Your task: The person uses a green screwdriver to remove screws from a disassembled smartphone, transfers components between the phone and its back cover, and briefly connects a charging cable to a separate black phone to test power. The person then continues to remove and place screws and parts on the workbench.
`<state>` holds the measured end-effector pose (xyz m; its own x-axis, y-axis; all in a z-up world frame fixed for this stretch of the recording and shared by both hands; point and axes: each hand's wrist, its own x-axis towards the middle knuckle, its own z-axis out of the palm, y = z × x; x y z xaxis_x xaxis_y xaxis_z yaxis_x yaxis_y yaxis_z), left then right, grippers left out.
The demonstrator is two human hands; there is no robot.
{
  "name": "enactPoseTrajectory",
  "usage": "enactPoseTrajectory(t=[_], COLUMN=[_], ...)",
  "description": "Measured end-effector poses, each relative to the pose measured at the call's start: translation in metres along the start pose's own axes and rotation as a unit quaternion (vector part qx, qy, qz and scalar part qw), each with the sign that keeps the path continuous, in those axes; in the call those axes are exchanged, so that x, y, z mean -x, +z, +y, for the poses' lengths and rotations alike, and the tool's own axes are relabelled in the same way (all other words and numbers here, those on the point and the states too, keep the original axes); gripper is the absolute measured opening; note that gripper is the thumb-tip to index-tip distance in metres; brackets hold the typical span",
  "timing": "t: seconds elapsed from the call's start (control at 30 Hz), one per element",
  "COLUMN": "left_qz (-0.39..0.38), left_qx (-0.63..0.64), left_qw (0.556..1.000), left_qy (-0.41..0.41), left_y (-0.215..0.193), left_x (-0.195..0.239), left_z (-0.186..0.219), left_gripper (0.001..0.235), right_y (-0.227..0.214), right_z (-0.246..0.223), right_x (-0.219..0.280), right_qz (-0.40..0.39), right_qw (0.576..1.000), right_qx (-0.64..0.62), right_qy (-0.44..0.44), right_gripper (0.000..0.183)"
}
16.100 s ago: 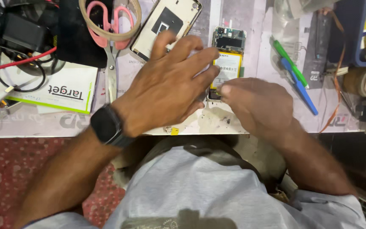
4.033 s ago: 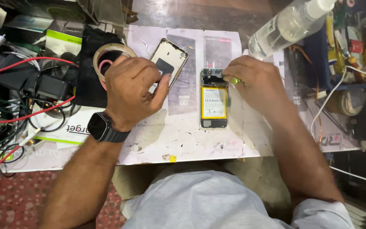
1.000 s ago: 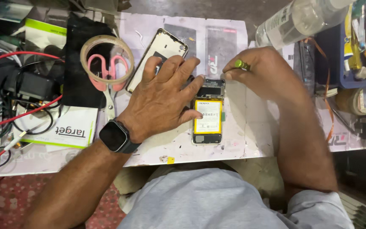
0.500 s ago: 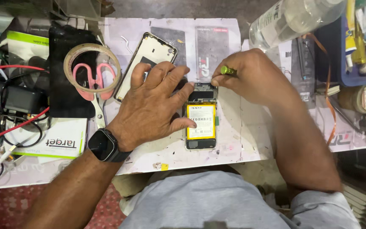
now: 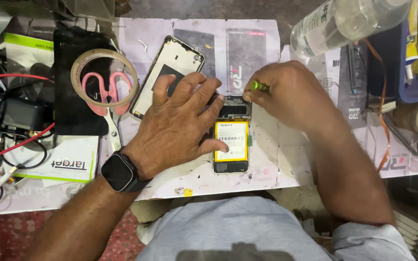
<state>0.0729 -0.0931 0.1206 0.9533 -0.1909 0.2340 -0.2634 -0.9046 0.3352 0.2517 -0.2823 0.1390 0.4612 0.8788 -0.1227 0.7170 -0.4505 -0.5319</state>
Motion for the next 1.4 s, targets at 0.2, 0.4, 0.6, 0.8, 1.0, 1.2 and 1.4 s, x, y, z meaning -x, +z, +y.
enactPoseTrajectory(t=[0.2, 0.4, 0.6, 0.8, 1.0, 1.2, 1.4], left_qz=[-0.009, 0.000, 0.023, 0.219, 0.327, 0.369, 0.365], left_qx=[-0.002, 0.001, 0.036, 0.057, 0.083, 0.150, 0.084], left_qw=[1.000, 1.000, 0.999, 0.973, 0.939, 0.911, 0.920], left_qy=[-0.001, 0.001, -0.009, -0.052, -0.061, -0.109, -0.119], left_y=[-0.002, 0.003, 0.002, -0.027, -0.070, -0.051, -0.030], left_x=[-0.002, 0.001, -0.001, 0.008, 0.013, -0.003, 0.004], left_z=[0.003, 0.000, -0.001, -0.016, -0.033, -0.061, -0.081], left_gripper=[0.086, 0.085, 0.086, 0.063, 0.027, 0.025, 0.026], right_y=[-0.002, 0.007, 0.007, -0.009, -0.041, -0.034, 0.002], right_z=[-0.006, -0.013, -0.010, -0.011, -0.056, -0.081, -0.063], right_x=[0.000, -0.001, -0.003, 0.002, 0.013, 0.012, -0.016], right_qz=[-0.023, 0.015, 0.008, 0.009, 0.111, 0.189, 0.205], right_qw=[0.999, 0.999, 0.997, 0.994, 0.978, 0.952, 0.935], right_qx=[-0.018, 0.022, 0.010, -0.110, -0.077, -0.210, -0.197], right_qy=[0.024, 0.037, 0.074, 0.006, -0.161, -0.119, -0.210], right_gripper=[0.013, 0.027, 0.026, 0.011, 0.012, 0.027, 0.045])
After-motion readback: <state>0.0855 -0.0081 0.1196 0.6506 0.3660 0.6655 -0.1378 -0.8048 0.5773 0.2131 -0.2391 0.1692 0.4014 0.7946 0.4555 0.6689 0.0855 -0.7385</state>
